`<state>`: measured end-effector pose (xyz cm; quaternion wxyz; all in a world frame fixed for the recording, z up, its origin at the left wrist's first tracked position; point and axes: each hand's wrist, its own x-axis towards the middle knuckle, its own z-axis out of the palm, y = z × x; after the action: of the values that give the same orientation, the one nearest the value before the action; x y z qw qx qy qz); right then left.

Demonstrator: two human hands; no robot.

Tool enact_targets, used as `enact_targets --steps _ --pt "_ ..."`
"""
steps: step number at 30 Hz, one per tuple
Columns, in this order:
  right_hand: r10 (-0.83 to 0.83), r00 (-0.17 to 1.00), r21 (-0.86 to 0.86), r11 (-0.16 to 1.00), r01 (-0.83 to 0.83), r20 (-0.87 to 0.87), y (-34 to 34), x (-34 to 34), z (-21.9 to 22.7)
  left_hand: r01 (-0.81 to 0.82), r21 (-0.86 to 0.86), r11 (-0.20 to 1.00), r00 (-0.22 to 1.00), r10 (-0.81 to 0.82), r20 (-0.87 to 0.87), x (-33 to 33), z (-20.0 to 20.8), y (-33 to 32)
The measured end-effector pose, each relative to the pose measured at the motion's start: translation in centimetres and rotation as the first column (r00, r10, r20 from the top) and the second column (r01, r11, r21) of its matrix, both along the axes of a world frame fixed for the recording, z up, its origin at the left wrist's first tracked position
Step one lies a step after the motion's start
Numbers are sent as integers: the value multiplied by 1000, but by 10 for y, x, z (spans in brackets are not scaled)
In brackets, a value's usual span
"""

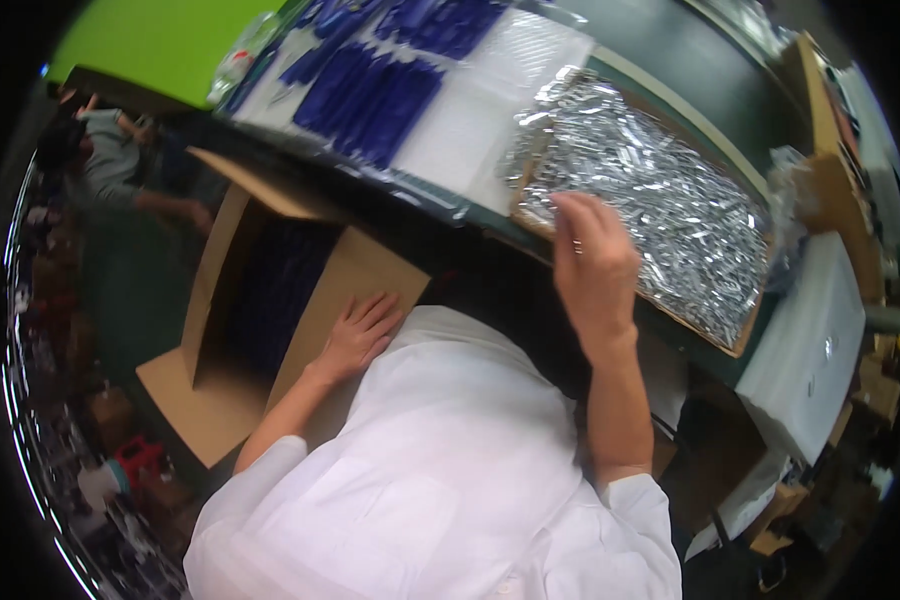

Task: The person assembles blue plastic housings by hand, inserting metallic inserts and internal components into them.

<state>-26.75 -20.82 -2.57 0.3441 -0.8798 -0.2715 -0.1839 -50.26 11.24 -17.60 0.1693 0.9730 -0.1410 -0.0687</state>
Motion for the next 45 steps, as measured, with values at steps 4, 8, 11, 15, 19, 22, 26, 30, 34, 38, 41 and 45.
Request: enact_targets --steps 4,8,11,15,19,22,26,30,34,38,41,45 --pt "-31 998 -275 961 16 -48 14 17 -13 -15 30 999 999 13 48 -10 -54 16" --pt "-116 981 -248 966 75 -153 25 17 -17 140 407 903 990 -121 -71 -14 -89 38" --pt "-147 979 -243 964 110 -141 23 16 -20 21 -67 998 990 -12 143 -4 -44 29" --pt "-183 967 -237 962 139 -177 32 12 -19 -248 -434 866 904 368 218 0 -15 57" --pt "-213 971 -298 939 173 -106 30 5 -16 -727 -551 410 526 848 -63 35 -48 133" --pt "-232 969 -325 925 195 -79 40 5 -2 -846 -480 232 370 904 -216 25 -181 231" --pt "-267 949 -385 904 187 -167 36 9 -10 -855 -95 510 516 818 -253 70 -230 264" --pt "-203 973 -379 913 148 -108 51 35 -7 -848 218 484 417 861 -291 47 -298 311" --pt "-352 926 -263 914 308 -139 41 20 -17 -926 118 357 290 879 -379 89 -276 279" --pt "-261 960 -94 963 251 -104 36 25 -23 -913 47 405 359 853 -378 58 -300 295" --pt "-229 970 -50 973 225 -78 34 27 -28 -874 25 484 467 855 -227 45 -320 292" --pt "-308 919 68 940 334 -247 35 33 -33 -784 206 586 598 802 -5 25 -320 294"
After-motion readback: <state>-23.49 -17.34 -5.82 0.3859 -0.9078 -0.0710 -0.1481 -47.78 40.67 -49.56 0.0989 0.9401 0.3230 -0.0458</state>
